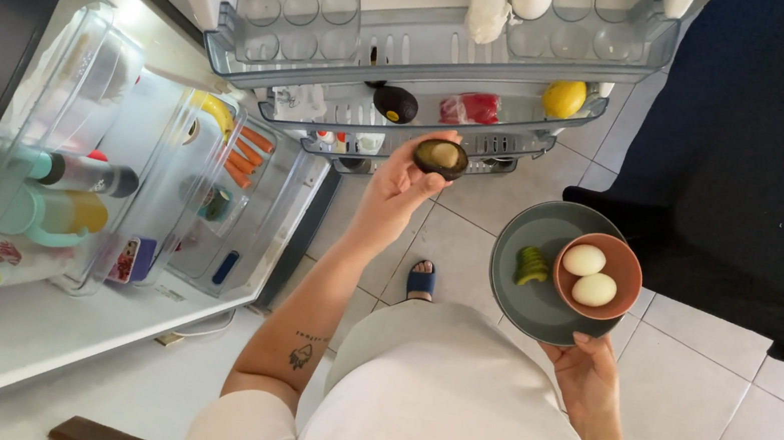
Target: The person retrieves eggs and an avocado from the refrigerator and places them on a plate. They then slice the eggs in half and arrange them into meal prep containers alongside shredded carrots, tomatoes, and cabbage. Finally, the person slices the avocado on a plate.
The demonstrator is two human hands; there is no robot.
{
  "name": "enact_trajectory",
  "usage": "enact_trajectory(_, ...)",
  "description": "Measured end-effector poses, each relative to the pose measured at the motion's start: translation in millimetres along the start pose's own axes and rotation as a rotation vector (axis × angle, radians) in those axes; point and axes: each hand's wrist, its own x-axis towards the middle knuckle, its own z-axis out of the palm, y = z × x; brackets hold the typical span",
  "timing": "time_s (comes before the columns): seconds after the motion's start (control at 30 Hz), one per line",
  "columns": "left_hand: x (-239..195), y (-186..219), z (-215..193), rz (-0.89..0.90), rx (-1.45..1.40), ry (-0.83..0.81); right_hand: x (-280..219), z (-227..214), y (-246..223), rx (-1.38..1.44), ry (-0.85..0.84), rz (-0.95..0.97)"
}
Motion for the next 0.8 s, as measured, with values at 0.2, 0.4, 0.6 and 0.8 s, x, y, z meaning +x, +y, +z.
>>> enact_trajectory(0.2,-4.8,-3.1,-0.5,-0.083,-0.352,-0.034,-0.6,-1.4,3.1,0.006,0.011,0.009)
enact_trajectory(0.4,-8.3,-3.1,-1.1,-0.090,-0.331,-0.037,-1.5,-6.0,6.3,0.012,-0.008,-0.002)
enact_trajectory(0.6,-9.2,-5.2,-0.9,-0.089,-0.339,-0.032,-3.0,-6.3,5.1,0.009,0.001,0.001)
enact_trajectory(0.8,-9.8,-7.2,-3.4,-0.137,-0.389,0.003,-4.1,-6.3,2.2,0.013,-0.004,-0.009)
